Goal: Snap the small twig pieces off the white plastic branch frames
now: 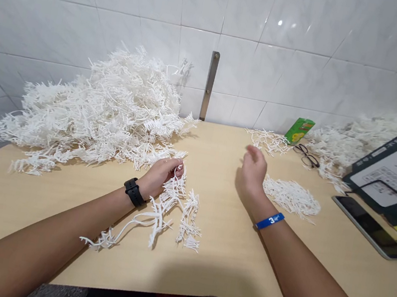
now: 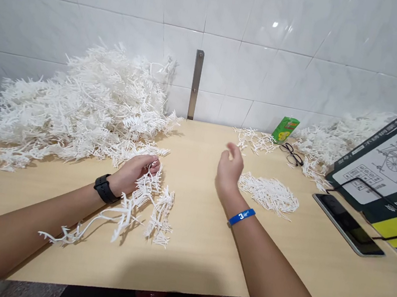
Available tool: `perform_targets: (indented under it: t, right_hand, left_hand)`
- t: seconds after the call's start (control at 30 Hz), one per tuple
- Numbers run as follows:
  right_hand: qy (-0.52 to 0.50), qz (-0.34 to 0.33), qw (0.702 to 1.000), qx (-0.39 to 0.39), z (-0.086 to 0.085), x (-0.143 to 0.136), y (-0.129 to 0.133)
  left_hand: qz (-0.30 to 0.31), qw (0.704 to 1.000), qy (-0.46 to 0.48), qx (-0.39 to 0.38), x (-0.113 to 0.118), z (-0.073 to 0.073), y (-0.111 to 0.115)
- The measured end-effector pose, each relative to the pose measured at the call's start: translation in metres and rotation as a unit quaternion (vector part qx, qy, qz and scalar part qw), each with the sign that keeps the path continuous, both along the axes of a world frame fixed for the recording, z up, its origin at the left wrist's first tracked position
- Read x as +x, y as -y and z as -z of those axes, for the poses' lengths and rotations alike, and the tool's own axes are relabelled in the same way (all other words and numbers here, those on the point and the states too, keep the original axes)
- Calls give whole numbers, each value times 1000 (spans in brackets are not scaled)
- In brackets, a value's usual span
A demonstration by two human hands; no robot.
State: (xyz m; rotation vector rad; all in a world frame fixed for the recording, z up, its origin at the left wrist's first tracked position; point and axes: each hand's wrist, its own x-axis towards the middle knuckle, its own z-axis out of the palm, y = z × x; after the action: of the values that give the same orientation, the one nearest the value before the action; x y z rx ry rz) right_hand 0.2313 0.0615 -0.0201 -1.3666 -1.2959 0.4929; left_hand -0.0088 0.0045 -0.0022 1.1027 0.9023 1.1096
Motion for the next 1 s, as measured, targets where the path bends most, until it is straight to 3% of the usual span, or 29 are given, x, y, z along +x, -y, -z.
perform_targets:
  t: [0.1,0.27,0.4,0.7,1.0]
  right_hand:
    - [-91,-124,988,-21,-7,-26,20]
    - [-21,-359,928,-100,-11,-49,43]
    - [-19,-455,874,-167,-8,-53,49]
    - [-167,-411,874,-195,-3,-55,42]
    - [-179,-439,860,-187,-4,-56,46]
  left_hand:
    - [8,1000,-19,23,1,2,-1]
    - [32,998,-32,32,1,8,0]
    - [50,997,-46,47,1,12,1]
    - [26,997,-56,35,1,13,-1]
    - [53,972,-195,119,5,9,1]
